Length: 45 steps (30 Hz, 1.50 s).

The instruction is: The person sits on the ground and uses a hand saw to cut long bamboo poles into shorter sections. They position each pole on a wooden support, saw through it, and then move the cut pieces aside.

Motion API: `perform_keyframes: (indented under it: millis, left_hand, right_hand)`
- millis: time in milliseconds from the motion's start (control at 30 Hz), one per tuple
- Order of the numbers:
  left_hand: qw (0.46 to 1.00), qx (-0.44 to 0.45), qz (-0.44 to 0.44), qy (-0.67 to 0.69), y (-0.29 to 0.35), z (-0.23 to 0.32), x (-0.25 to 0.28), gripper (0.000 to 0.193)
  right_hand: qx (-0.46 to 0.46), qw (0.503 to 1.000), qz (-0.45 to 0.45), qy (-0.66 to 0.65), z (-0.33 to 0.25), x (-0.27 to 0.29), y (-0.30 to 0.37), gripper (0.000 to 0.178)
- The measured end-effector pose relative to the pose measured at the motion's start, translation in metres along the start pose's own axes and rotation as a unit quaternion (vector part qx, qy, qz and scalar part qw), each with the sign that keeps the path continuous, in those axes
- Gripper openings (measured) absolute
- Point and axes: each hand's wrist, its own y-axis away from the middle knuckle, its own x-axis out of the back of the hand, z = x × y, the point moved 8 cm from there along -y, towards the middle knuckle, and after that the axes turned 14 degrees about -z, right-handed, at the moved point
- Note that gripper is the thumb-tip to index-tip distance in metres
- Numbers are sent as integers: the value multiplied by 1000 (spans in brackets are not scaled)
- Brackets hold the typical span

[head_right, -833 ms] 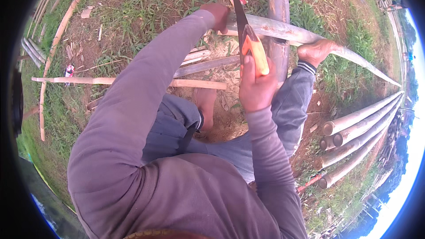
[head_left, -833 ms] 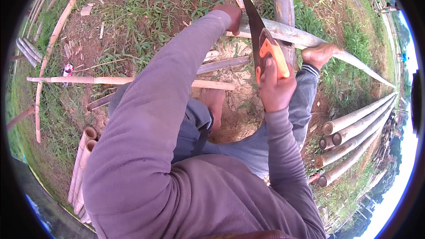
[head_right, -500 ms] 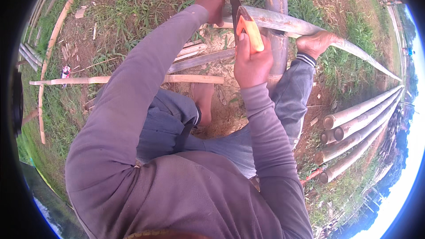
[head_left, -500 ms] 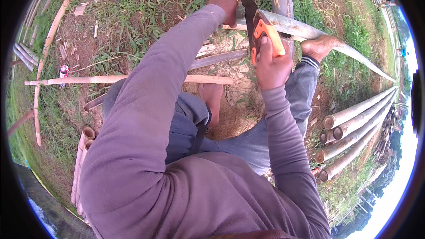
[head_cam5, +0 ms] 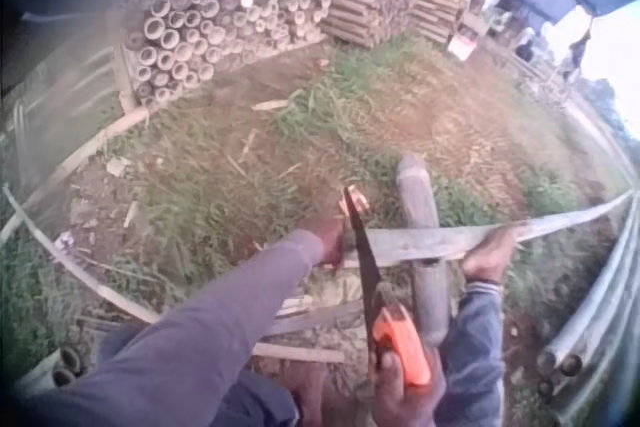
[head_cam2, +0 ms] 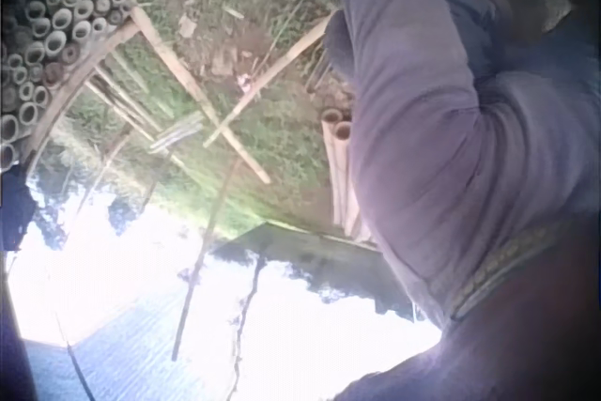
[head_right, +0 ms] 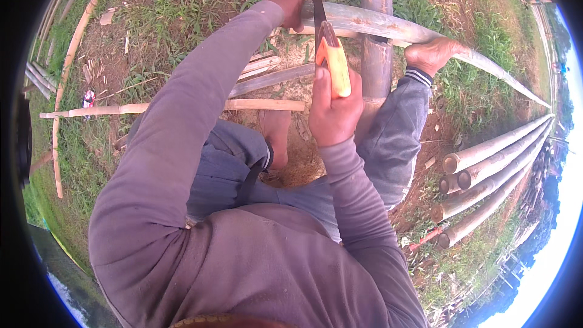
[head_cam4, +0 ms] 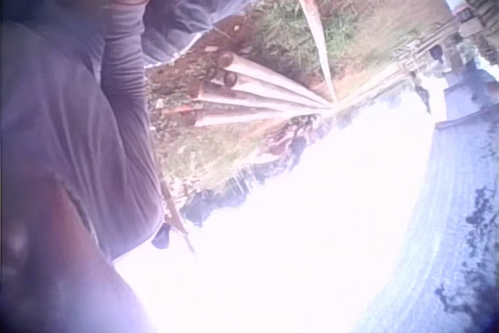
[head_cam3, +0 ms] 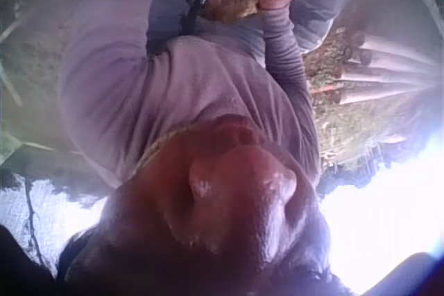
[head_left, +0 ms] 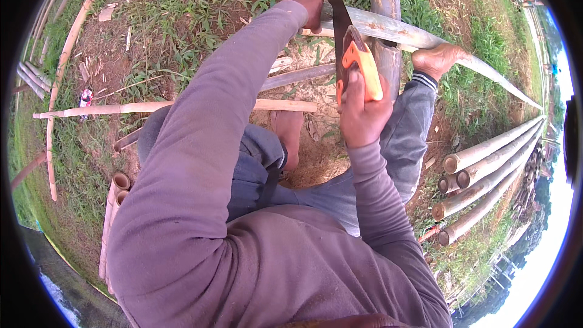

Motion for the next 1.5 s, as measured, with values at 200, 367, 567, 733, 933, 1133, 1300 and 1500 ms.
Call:
perform_keyframes:
  millis: [200,367,567,733,933,1133,1300,1500]
  left_hand:
    - [1000,15,-6,-7,0,-3,3,51]
    - [999,9,-50,1,5,-2,4,49]
    - [1000,-13,12,-2,-8,7,9,45]
    - [1000,2,1,-15,11,7,11,54]
    - [997,-7,-70,21,-3,-11,1,56]
    - [999,-15,-40,27,-15,-6,-5,60]
    - [999,-17,-35,23,-4,5,-2,59]
    - [997,4,-72,23,-2,-5,0,48]
  right_hand:
    - [-31,996,-37,-74,6,11,0,23]
    - [-26,1000,-8,8,-6,46,120,29]
    - [50,996,31,73,0,-2,-96,24]
    - [27,1000,10,9,46,-6,-58,23]
    - [-41,998,-32,-37,8,20,71,22]
    - [18,999,-1,27,19,12,11,20]
    - [-15,999,25,-15,33,6,-18,22]
    - [-26,1000,3,1,1,47,134,22]
